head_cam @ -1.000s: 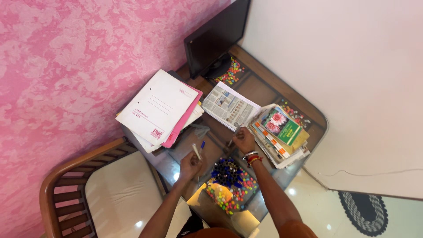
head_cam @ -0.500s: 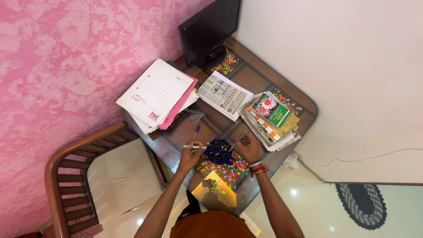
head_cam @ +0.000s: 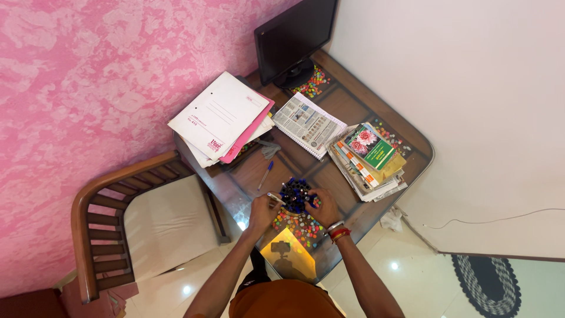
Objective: The person organizes a cluttered desk by sorting and stacking various items. They handle notebooks, books, newspapers, and a pen holder, arranging them into neat piles on the glass surface.
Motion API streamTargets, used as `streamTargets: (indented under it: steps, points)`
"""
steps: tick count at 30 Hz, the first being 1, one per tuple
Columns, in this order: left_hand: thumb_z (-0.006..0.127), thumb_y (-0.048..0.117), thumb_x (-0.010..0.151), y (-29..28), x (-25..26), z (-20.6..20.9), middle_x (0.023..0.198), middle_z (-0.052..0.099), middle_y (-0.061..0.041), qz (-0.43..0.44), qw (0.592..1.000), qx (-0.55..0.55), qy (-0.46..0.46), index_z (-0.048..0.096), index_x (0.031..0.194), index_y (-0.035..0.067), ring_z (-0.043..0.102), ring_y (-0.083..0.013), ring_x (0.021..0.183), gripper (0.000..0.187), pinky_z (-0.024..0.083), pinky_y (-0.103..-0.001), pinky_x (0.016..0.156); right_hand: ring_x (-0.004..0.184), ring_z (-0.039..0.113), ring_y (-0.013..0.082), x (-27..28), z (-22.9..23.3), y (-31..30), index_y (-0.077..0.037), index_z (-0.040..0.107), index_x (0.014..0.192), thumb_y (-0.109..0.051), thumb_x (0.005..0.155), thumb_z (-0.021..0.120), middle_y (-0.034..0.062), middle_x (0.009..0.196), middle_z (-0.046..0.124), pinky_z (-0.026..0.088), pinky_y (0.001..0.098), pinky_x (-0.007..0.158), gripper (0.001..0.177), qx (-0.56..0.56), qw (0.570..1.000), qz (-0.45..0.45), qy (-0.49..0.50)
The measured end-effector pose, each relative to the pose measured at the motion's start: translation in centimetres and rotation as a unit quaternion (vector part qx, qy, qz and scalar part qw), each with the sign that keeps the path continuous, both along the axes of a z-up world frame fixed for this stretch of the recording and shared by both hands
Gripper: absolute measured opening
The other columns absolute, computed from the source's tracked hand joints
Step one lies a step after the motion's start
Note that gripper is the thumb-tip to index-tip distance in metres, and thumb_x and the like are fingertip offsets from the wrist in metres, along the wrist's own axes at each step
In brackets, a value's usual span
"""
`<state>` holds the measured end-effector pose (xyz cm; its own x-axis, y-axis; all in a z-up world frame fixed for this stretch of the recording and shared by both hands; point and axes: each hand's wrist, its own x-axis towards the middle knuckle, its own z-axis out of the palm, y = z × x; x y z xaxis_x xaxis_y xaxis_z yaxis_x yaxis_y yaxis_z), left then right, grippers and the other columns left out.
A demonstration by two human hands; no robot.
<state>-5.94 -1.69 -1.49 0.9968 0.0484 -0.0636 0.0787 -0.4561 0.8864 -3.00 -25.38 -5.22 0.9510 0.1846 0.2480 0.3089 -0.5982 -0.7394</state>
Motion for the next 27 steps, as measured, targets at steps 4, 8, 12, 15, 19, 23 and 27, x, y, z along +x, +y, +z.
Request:
streamTargets:
  steps: [4, 8, 12, 15, 19, 23, 27]
  points:
    - [0.076, 0.011, 0.085, -0.5, -0.1, 1.4, 0.090, 0.076, -0.014, -0.010, 0.998, 0.061, -0.010, 0.077, 0.103, 0.006, 0.076, -0.0272, 0.080, 0.019, 0.059, -0.038, 0.072, 0.112, 0.061, 0.0366, -0.5, -0.1, -0.2, -0.006, 0.067, 0.107, -0.017, 0.070, 0.081, 0.0151, 0.114, 0.068, 0.049, 0.0457, 0.099, 0.042, 0.003, 1.000, 0.006, 0.008]
    - [0.075, 0.009, 0.082, -0.4, -0.1, 2.0, 0.095, 0.071, -0.011, -0.031, 0.993, 0.103, -0.045, 0.077, 0.101, 0.009, 0.073, -0.0290, 0.079, 0.019, 0.056, -0.041, 0.073, 0.114, 0.061, 0.0362, -0.6, -0.1, -0.4, -0.006, 0.067, 0.109, -0.017, 0.071, 0.080, 0.0145, 0.115, 0.069, 0.049, 0.0453, 0.101, 0.041, 0.014, 1.000, 0.001, -0.008]
    - [0.078, 0.012, 0.081, -0.3, 0.5, 1.7, 0.096, 0.069, -0.010, -0.049, 0.990, 0.129, -0.016, 0.077, 0.101, 0.009, 0.071, -0.0297, 0.079, 0.020, 0.054, -0.043, 0.074, 0.112, 0.062, 0.0357, -0.4, 0.2, -0.3, -0.006, 0.067, 0.109, -0.018, 0.069, 0.080, 0.0145, 0.113, 0.068, 0.048, 0.0452, 0.099, 0.044, 0.018, 1.000, -0.002, 0.000]
    - [0.079, 0.013, 0.078, -0.1, 1.3, 1.6, 0.095, 0.069, -0.010, -0.063, 0.992, 0.111, 0.000, 0.074, 0.109, 0.009, 0.071, -0.0285, 0.079, 0.031, 0.055, -0.042, 0.073, 0.111, 0.063, 0.0356, 0.2, 0.6, 0.2, -0.005, 0.066, 0.110, -0.017, 0.068, 0.080, 0.0150, 0.112, 0.068, 0.049, 0.0451, 0.098, 0.046, 0.026, 1.000, 0.005, 0.004]
    - [0.086, 0.017, 0.069, 0.8, 2.0, 2.0, 0.087, 0.070, -0.011, -0.077, 0.992, 0.098, -0.016, 0.073, 0.113, 0.008, 0.068, -0.0284, 0.075, 0.047, 0.055, -0.042, 0.069, 0.108, 0.064, 0.0351, 2.0, 1.0, 1.6, -0.005, 0.066, 0.108, -0.015, 0.068, 0.077, 0.0152, 0.111, 0.068, 0.051, 0.0442, 0.095, 0.043, 0.047, 0.999, 0.013, -0.011]
    - [0.090, 0.026, 0.071, 2.7, 2.9, 0.7, 0.077, 0.072, -0.008, -0.066, 0.994, 0.041, 0.073, 0.073, 0.109, 0.010, 0.072, -0.0233, 0.069, 0.045, 0.057, -0.038, 0.066, 0.104, 0.066, 0.0342, 5.7, 0.9, 3.1, -0.005, 0.068, 0.108, -0.016, 0.078, 0.075, 0.0161, 0.108, 0.069, 0.052, 0.0430, 0.093, 0.033, 0.045, 0.999, 0.006, -0.002]
    - [0.082, 0.026, 0.080, 5.7, 4.8, -4.5, 0.080, 0.075, -0.006, 0.016, 0.996, 0.034, 0.077, 0.077, 0.105, 0.013, 0.076, -0.0209, 0.073, 0.029, 0.059, -0.035, 0.070, 0.091, 0.073, 0.0272, 10.4, -0.8, 4.9, -0.005, 0.071, 0.104, -0.014, 0.083, 0.071, 0.0123, 0.096, 0.075, 0.056, 0.0386, 0.084, 0.023, 0.052, 0.998, -0.018, 0.032]
